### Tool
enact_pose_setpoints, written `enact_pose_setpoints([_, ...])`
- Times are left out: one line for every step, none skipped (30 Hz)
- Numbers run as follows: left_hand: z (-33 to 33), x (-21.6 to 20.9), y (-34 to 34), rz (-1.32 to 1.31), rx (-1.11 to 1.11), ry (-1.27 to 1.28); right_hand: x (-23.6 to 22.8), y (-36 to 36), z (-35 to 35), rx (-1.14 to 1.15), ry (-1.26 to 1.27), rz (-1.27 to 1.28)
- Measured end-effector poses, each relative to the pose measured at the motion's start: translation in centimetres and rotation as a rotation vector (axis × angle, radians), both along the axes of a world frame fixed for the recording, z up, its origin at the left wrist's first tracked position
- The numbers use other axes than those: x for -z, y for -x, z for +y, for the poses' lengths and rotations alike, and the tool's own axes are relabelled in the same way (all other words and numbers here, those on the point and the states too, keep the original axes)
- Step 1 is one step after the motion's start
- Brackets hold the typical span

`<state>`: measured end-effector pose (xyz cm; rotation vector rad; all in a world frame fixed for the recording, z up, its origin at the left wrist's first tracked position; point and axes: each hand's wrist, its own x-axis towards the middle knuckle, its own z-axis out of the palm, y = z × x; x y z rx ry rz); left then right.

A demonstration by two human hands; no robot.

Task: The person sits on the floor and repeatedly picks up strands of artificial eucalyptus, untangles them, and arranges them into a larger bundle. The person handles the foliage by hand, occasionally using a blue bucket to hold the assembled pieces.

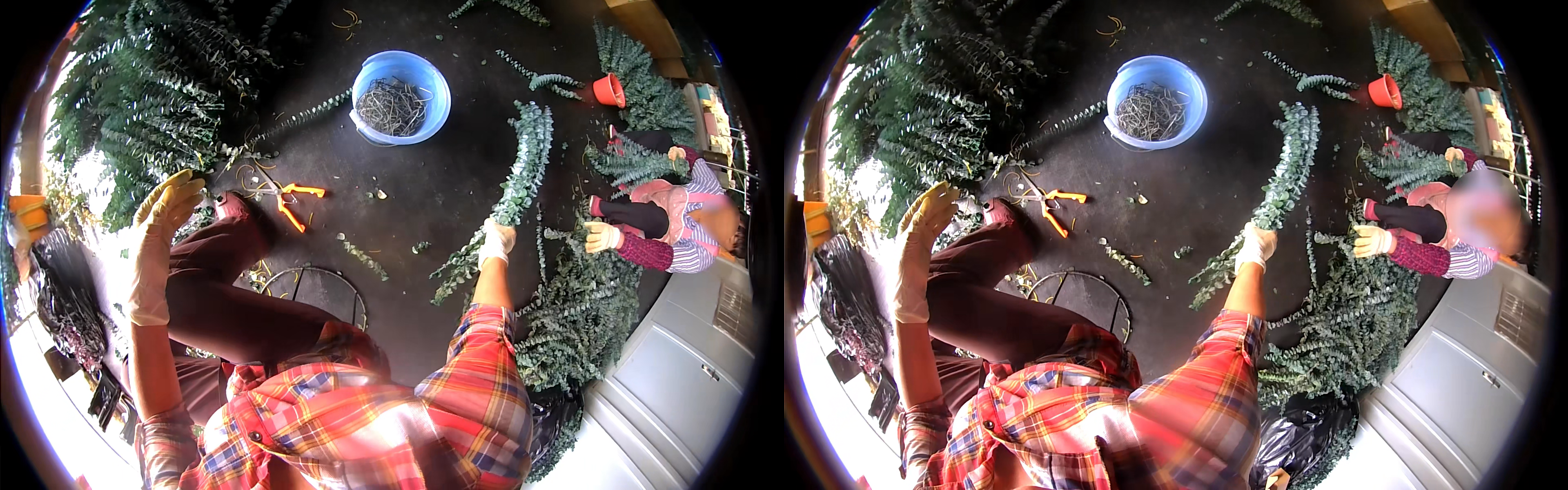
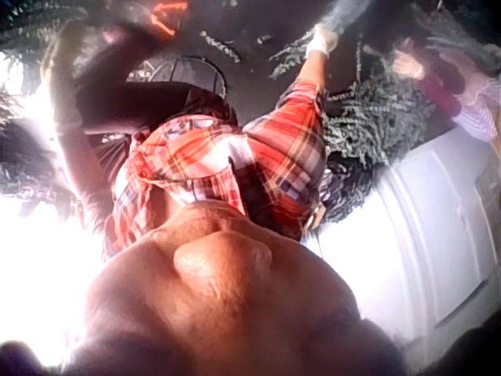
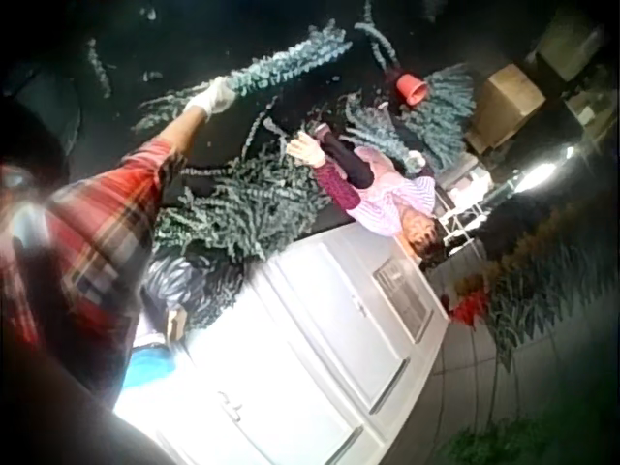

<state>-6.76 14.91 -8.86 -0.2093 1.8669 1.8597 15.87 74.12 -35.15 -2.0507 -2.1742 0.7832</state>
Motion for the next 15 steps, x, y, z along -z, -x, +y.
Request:
enact_pose_setpoints([0.5, 0.0, 0.0, -0.003, -0.006, 0.012, 0.2, 0.3, 0.9, 0.022, 0.032, 0.093])
enact_pose_setpoints([1.2, 0.0, 0.1, -0.002, -0.002, 0.031, -0.3, 0.3, 2.2, 0.052, 0.051, 0.184])
enact_pose_setpoints([0.1, 0.5, 0.7, -0.038, -0.011, 0.069, -1.4, 1.1, 2.3, 0.05, 0.076, 0.299])
enact_pose_setpoints([0.5, 1.6, 1.2, -0.053, 0.006, 0.019, -2.1, -0.8, 6.8, 0.065, 0.041, 0.274])
enact_pose_setpoints([-0.1, 2.0, 1.4, -0.057, 0.0, 0.01, -3.0, -0.4, 7.3, 0.083, 0.023, 0.232])
enact_pose_setpoints([-1.0, 2.3, 1.6, -0.07, -0.007, 0.014, -4.3, 0.2, 7.6, 0.099, 0.007, 0.191])
enact_pose_setpoints([-3.1, 1.8, 1.3, -0.072, -0.042, 0.048, -7.3, 3.7, 4.0, 0.111, -0.002, 0.133])
enact_pose_setpoints([-3.5, 2.2, 1.9, -0.109, 0.0, -0.036, -8.3, 2.5, 5.9, 0.156, 0.023, 0.156])
enact_pose_setpoints([-6.7, 3.9, 2.7, -0.048, 0.091, -0.114, -9.4, 3.8, 5.1, 0.179, 0.053, 0.124])
enact_pose_setpoints([-6.5, 4.5, 3.0, -0.086, 0.065, -0.074, -8.9, 2.8, 6.4, 0.117, -0.036, 0.086])
enact_pose_setpoints([-6.5, 4.8, 3.2, -0.122, 0.038, -0.031, -8.3, 1.8, 7.6, 0.101, -0.101, 0.014])
enact_pose_setpoints([-6.7, 4.2, 3.3, -0.151, -0.001, 0.03, -7.9, 2.1, 7.2, 0.098, -0.153, -0.071])
enact_pose_setpoints([-7.0, 3.7, 3.2, -0.178, -0.042, 0.091, -7.6, 2.2, 7.0, 0.091, -0.182, -0.097])
enact_pose_setpoints([-7.2, 3.1, 3.0, -0.131, 0.004, 0.126, -7.7, 2.1, 6.8, 0.085, -0.194, -0.088])
enact_pose_setpoints([-7.9, 1.8, 2.5, -0.07, 0.037, 0.17, -7.3, 2.2, 6.9, 0.055, -0.202, -0.059])
